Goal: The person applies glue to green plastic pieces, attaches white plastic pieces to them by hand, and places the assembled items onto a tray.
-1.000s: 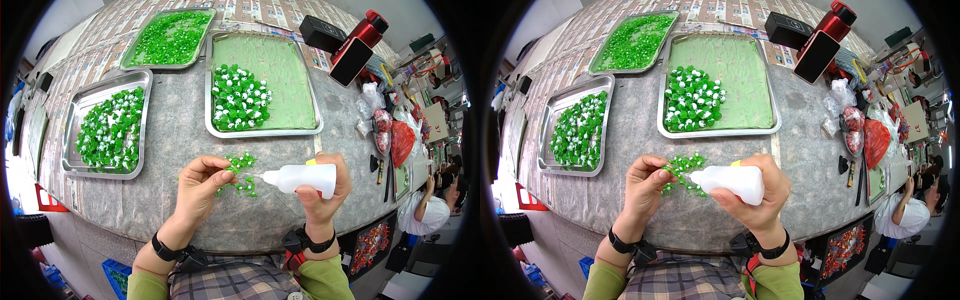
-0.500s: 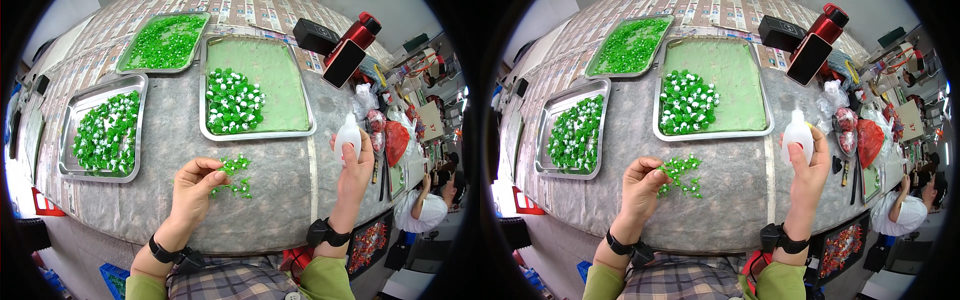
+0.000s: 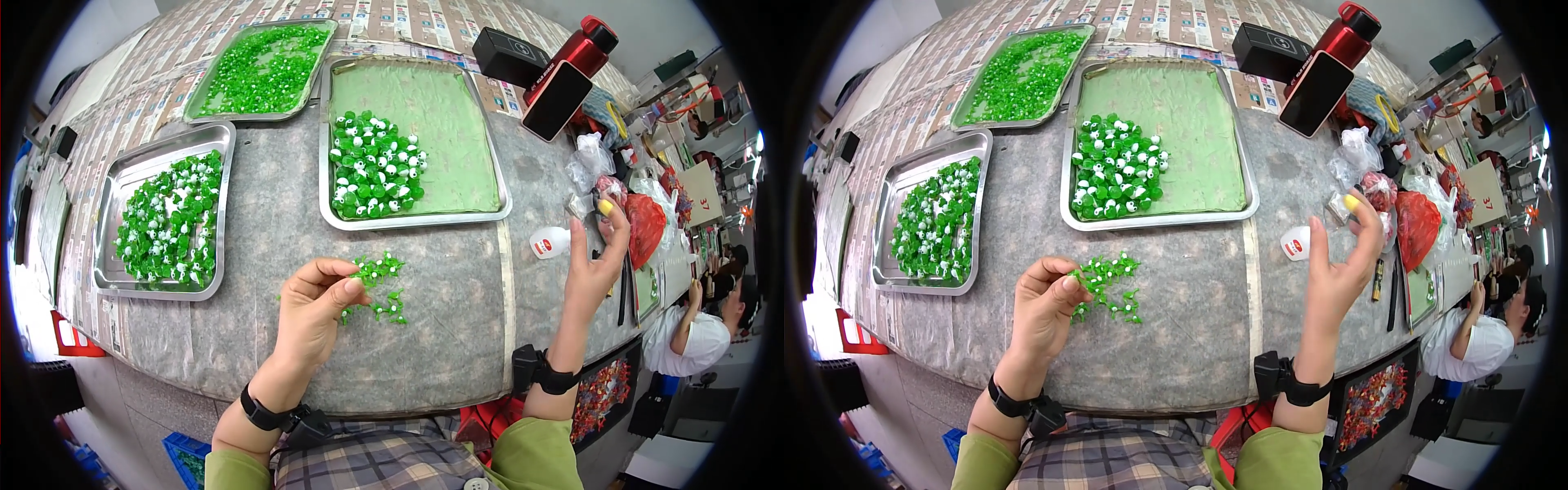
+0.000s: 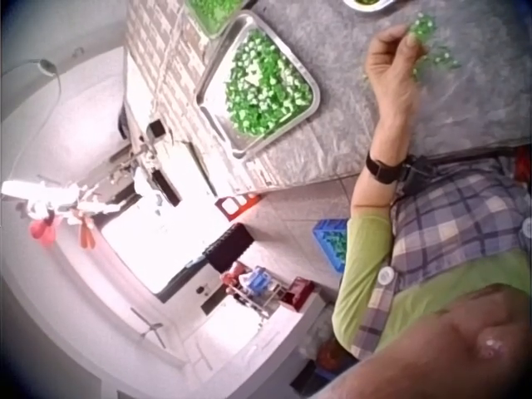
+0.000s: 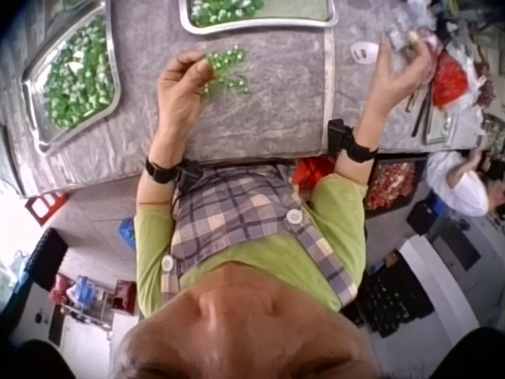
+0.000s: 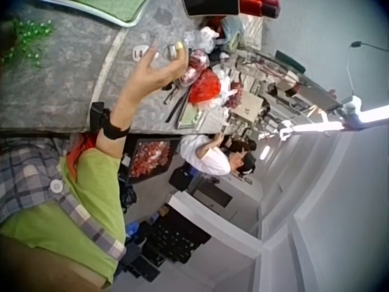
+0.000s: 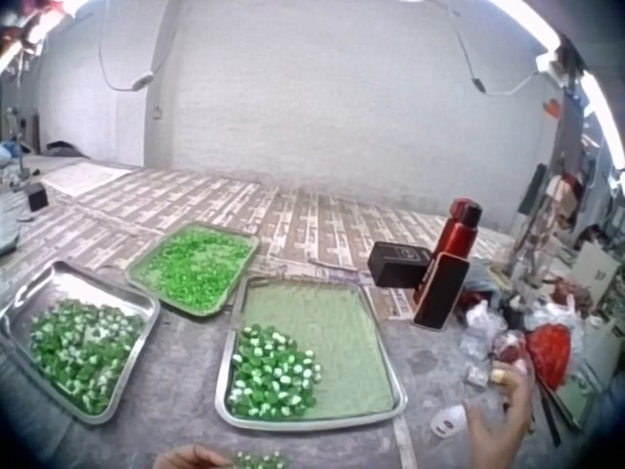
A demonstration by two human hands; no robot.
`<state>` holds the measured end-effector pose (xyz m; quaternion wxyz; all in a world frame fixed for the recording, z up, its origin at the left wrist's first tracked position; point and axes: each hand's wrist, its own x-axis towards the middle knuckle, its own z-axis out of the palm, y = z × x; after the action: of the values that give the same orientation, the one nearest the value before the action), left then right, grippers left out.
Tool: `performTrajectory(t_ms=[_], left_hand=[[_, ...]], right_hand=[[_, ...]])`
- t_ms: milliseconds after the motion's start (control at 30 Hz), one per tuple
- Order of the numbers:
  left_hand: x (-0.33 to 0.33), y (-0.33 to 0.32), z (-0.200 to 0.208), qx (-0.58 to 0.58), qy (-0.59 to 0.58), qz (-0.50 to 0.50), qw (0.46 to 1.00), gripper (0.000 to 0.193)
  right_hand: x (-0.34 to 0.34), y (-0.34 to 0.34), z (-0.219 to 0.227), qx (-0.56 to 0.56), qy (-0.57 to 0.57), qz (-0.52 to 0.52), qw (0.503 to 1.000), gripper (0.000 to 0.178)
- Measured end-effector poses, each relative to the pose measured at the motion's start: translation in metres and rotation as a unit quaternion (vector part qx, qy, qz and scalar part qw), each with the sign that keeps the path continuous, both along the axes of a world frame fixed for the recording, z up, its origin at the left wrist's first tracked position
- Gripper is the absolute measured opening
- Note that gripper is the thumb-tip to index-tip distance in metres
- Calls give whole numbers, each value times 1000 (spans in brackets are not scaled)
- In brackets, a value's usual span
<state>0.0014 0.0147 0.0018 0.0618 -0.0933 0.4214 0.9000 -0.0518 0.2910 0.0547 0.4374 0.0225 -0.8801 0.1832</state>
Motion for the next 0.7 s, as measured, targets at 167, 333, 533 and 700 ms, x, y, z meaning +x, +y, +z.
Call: performTrajectory(t_ms=[167,333,533,700], left_hand=[[0,-2,-1,-1,-3,11,1000,12],[-2,-1,-1,0,-5,3,1000,12],[-1,-4,-1,10,-6,-1,1000,12],[2,-2,-1,17,0,-31,999,13]], right_hand=[[-43,-67,-9,-66,-274,312,907,17],[-72,-92,-49,26,-293,312,903,19],[-59,-92,-37,-20,-340,283,896,20],[-10,-92,-19,-359,-436,474,675,19]])
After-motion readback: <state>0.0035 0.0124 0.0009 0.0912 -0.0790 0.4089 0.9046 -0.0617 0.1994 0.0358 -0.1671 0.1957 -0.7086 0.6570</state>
